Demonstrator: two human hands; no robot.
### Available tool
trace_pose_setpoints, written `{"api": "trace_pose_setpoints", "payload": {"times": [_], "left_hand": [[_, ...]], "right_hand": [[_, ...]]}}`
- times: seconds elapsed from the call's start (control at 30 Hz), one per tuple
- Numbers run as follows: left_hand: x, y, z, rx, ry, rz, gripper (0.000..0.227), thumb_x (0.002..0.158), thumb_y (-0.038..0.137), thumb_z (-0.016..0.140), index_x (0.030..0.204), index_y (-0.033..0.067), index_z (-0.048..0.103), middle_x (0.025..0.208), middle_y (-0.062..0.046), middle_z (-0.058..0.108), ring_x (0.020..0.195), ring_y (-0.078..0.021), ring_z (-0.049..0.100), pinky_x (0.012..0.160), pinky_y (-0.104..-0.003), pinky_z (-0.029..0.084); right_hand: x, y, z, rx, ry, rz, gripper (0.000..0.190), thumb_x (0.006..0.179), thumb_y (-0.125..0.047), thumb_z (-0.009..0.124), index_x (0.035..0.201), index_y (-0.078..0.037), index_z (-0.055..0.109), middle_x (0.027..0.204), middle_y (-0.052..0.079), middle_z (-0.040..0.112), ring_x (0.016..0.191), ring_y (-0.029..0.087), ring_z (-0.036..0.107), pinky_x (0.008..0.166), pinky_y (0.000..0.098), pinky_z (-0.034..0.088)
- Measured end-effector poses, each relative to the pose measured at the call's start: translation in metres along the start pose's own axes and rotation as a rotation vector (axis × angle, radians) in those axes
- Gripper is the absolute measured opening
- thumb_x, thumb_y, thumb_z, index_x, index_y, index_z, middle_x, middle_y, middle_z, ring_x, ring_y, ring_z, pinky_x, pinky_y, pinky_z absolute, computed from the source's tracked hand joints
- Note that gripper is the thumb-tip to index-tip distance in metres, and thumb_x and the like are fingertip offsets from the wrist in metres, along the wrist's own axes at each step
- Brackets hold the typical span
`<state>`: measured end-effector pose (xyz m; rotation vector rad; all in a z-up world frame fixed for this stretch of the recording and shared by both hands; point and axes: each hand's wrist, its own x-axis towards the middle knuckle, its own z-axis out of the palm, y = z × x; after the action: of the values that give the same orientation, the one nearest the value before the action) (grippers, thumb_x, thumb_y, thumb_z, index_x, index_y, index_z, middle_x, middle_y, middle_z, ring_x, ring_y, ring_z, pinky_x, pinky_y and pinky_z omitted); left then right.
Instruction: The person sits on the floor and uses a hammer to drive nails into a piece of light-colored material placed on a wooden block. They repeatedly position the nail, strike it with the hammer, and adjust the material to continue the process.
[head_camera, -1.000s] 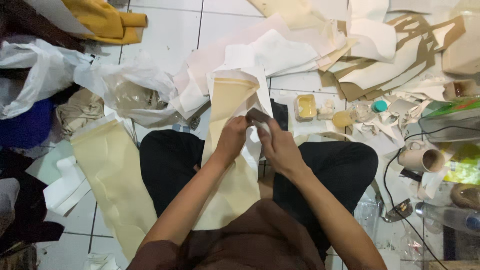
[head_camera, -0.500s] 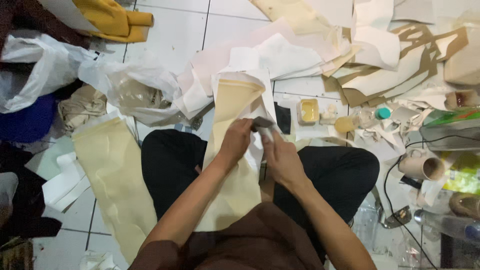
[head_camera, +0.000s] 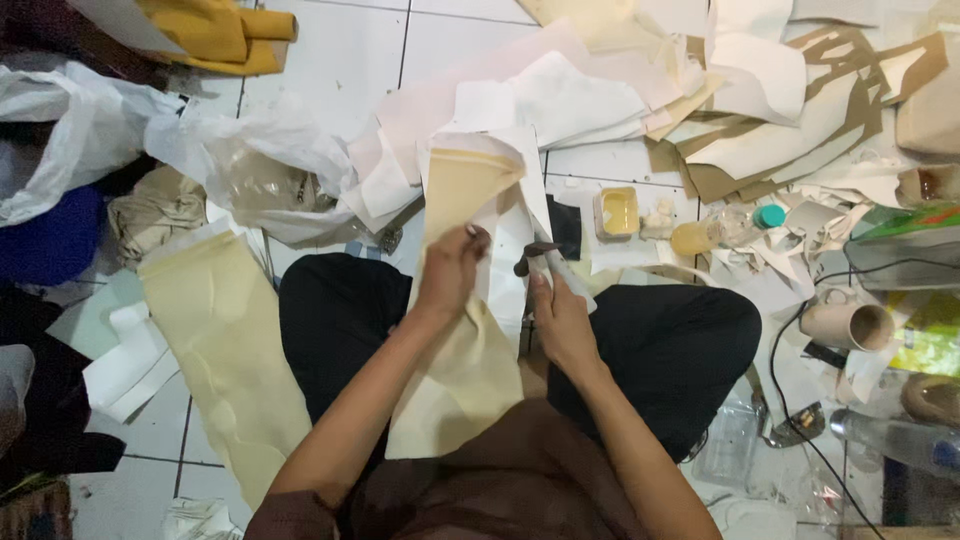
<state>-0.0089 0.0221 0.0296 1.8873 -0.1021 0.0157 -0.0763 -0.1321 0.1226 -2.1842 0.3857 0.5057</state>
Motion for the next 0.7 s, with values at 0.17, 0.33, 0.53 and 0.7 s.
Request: {"api": "trace_pose_setpoints", "payload": {"times": [0.17,0.33,0.53,0.7], "left_hand": [[-0.011,-0.008,0.012,-0.083,-0.041,-0.006,0.011,0.093,0.0,0.053,0.091,-0.0024,0.064,0.083,-0.019,0.065,0.079,-0.0322,0.069,0.069,-0.037,0.059],[-0.016,-0.016,0.013,-0.032,0.004,0.025,0.013,0.095,-0.001,0.051,0.091,-0.0025,0.063,0.083,-0.016,0.064,0.079,-0.028,0.07,0.063,-0.031,0.061],[-0.014,-0.039,0.018,0.056,-0.035,0.098,0.009,0.094,0.002,0.054,0.091,-0.0007,0.062,0.084,-0.015,0.065,0.078,-0.0265,0.069,0.062,-0.03,0.059],[-0.017,-0.019,0.014,0.129,-0.02,0.144,0.009,0.093,0.009,0.058,0.09,0.0046,0.065,0.085,-0.011,0.068,0.08,-0.027,0.068,0.068,-0.033,0.059]], "right_hand": [[0.017,0.023,0.004,0.047,0.038,-0.047,0.058,0.101,-0.048,0.026,0.113,0.001,0.054,0.08,0.023,0.067,0.081,0.036,0.067,0.074,0.0477,0.05],[0.022,0.033,0.005,0.061,0.056,-0.058,0.056,0.101,-0.049,0.028,0.092,-0.002,0.058,0.068,0.02,0.065,0.075,0.039,0.066,0.072,0.0501,0.049],[0.027,0.036,0.005,0.086,0.062,-0.055,0.065,0.101,-0.048,0.028,0.118,0.009,0.055,0.076,0.024,0.067,0.082,0.038,0.066,0.074,0.0503,0.048],[0.016,0.025,0.001,0.036,0.032,-0.033,0.068,0.099,-0.053,0.026,0.112,0.005,0.058,0.077,0.023,0.068,0.082,0.042,0.066,0.075,0.0516,0.049]]}}
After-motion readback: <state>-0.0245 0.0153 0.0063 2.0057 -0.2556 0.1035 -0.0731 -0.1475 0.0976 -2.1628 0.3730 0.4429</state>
